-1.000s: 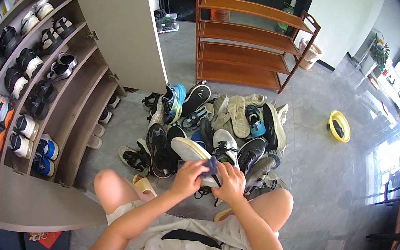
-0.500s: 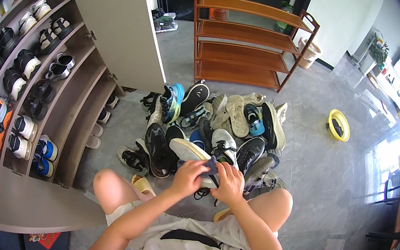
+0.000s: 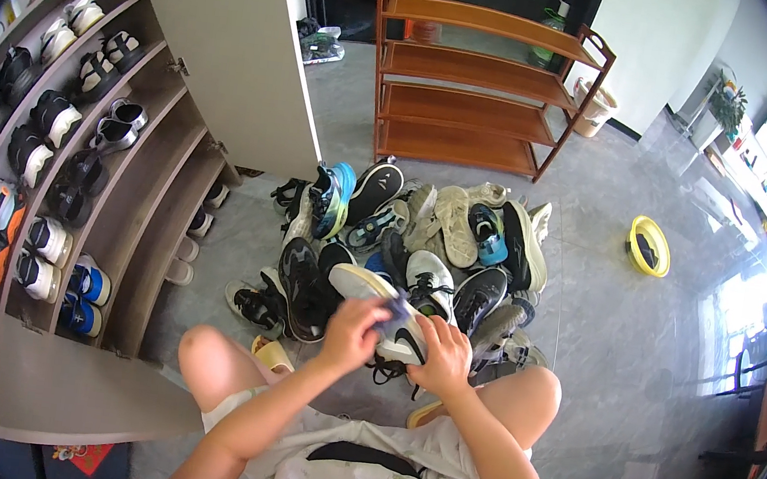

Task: The person wipes shoes with a cloth and places them into a shoe cabinet.

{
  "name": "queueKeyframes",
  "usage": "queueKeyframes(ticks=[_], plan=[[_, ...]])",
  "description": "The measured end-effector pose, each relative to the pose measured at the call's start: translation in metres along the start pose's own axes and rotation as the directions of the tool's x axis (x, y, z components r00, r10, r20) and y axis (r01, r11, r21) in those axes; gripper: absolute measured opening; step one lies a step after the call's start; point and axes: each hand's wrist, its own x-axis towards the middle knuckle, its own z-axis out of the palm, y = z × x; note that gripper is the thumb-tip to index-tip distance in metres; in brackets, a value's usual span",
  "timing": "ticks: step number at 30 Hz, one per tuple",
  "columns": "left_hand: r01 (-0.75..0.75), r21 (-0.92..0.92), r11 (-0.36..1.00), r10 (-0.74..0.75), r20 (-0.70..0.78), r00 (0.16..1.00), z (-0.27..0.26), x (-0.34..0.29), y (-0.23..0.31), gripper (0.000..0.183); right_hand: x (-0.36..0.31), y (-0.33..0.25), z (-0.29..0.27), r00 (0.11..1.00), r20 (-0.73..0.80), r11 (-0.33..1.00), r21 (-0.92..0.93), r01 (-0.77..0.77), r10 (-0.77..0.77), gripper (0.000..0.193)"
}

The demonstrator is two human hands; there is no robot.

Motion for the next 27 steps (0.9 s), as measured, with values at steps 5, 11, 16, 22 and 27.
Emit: queueKeyframes(ticks=[5, 11, 16, 22, 27], plan=[[0.211, 0.164, 0.964, -0.124, -0.427, 0.896, -0.036, 0.019, -0.050, 0.036, -0.002, 0.003, -0.006, 0.990, 0.079, 0.975, 0.184, -0.128, 0.115, 0.066], [0.038, 0.060, 0.997, -0.028, -0.162, 0.986, -0.009, -0.004, -0.016, 0.035, 0.002, -0.004, -0.008, 0.943, 0.223, 0.894, 0.321, -0.312, 0.249, 0.061], [0.192, 0.199, 0.961, -0.096, -0.412, 0.906, -0.046, 0.020, -0.047, 0.035, -0.006, 0.017, 0.004, 0.891, 0.350, 0.750, 0.496, -0.438, 0.289, 0.061], [0.020, 0.095, 0.995, -0.002, -0.186, 0.983, -0.013, -0.003, -0.017, 0.036, -0.011, 0.021, 0.010, 0.813, 0.475, 0.457, 0.672, -0.582, 0.337, 0.055], [0.206, 0.231, 0.951, -0.093, -0.422, 0.902, -0.053, 0.027, -0.031, 0.035, -0.005, 0.013, -0.008, 0.794, 0.536, 0.330, 0.722, -0.608, 0.288, 0.053]])
